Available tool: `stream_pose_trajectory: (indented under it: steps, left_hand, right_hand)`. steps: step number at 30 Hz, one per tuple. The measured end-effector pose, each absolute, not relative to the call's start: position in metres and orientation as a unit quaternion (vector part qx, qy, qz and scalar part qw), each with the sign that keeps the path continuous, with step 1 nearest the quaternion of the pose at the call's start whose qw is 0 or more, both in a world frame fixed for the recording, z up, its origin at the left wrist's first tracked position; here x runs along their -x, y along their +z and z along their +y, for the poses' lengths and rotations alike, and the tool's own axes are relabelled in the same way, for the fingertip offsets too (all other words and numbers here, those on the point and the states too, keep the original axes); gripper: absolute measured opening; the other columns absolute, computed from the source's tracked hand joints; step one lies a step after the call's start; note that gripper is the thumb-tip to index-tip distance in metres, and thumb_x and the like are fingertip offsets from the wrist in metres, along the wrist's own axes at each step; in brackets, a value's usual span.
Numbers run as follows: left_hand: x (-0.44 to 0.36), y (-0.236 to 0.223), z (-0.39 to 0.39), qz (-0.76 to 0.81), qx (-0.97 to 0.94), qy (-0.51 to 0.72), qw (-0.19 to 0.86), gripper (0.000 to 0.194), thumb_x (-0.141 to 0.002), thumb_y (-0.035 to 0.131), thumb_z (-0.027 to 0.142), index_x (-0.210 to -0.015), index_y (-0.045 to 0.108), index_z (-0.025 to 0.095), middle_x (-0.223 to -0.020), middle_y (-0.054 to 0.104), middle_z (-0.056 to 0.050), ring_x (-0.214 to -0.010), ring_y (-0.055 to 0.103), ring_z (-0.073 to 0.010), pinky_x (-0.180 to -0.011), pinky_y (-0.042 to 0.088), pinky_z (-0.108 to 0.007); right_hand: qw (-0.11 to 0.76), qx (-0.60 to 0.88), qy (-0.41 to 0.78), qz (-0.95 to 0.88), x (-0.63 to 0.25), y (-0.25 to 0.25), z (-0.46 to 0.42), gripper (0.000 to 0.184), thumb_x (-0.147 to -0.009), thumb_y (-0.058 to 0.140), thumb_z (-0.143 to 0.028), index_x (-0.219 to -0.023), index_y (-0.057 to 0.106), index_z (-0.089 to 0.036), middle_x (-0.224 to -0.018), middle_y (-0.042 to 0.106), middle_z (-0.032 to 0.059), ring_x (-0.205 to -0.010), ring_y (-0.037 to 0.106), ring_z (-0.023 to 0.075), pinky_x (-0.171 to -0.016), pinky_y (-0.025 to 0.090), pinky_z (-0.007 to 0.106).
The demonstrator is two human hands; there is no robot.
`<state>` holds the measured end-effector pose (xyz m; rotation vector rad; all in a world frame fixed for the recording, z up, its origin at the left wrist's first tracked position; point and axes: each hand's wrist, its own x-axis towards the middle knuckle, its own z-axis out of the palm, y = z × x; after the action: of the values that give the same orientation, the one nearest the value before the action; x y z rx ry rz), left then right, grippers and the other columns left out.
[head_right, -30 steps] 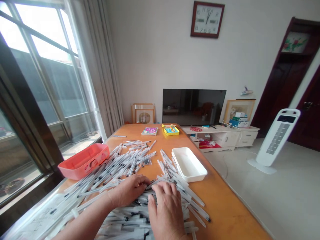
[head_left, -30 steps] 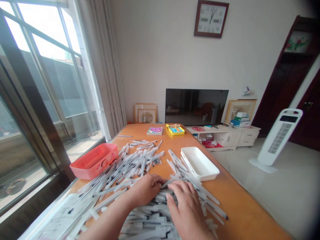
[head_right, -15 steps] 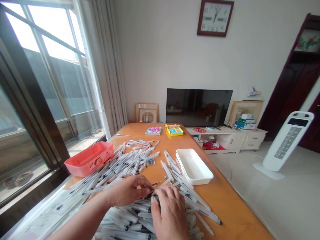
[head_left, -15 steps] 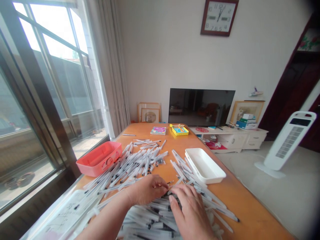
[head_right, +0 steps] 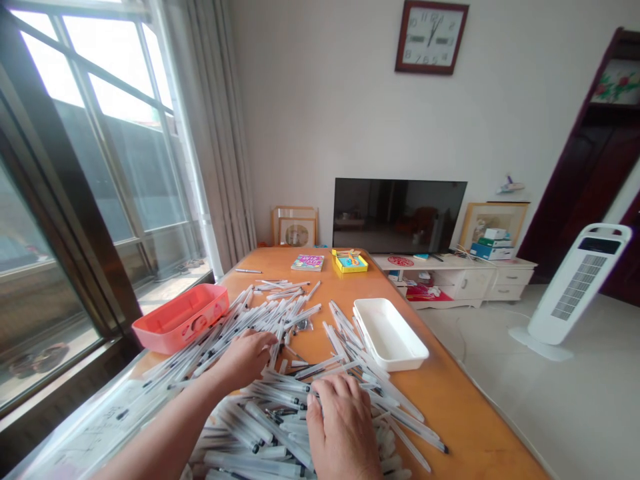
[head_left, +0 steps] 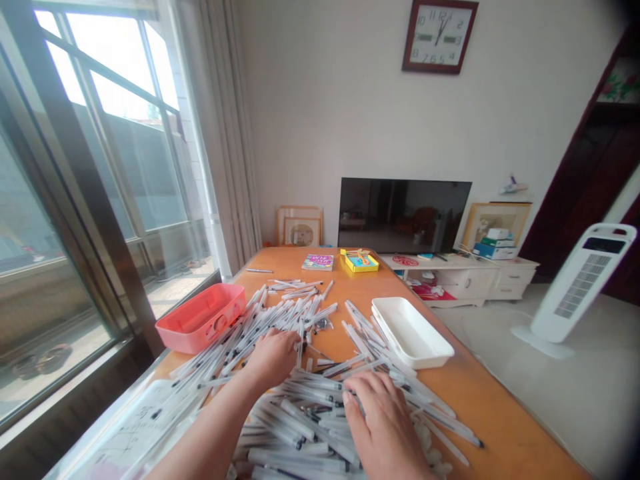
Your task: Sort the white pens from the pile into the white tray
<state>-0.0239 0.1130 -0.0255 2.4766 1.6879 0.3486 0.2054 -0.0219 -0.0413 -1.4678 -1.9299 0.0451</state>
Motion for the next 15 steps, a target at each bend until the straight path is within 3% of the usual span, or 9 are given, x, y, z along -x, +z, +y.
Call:
stream_pose_trajectory:
  steps: [7, 15]
  left_hand:
    - [0.012, -0.010, 0.099, 0.527, -0.826, 0.127, 0.155, 0.028, -0.081, 0.052, 0.021, -0.093, 0.075, 0.032, -0.088, 0.075, 0.000, -0.087, 0.066, -0.0220, -0.077, 0.044, -0.030]
    - [0.000, -0.007, 0.097, 0.492, -0.827, 0.227, 0.149, 0.025, -0.084, 0.053, 0.025, -0.094, 0.076, 0.025, -0.086, 0.074, -0.003, -0.084, 0.064, -0.0205, -0.077, 0.044, -0.028]
  right_hand:
    - [0.357, 0.570, 0.038, -0.738, -0.206, -0.033, -0.026, 0.024, -0.093, 0.046, -0.016, -0.107, 0.063, -0.024, -0.102, 0.065, 0.0066, -0.100, 0.056, 0.0258, -0.088, 0.043, 0.041]
    - [0.304, 0.499, 0.112, -0.804, -0.196, -0.024, -0.038, 0.030, -0.079, 0.071, -0.031, -0.109, 0.066, -0.029, -0.115, 0.065, 0.0016, -0.107, 0.054, 0.0253, -0.098, 0.038, 0.041]
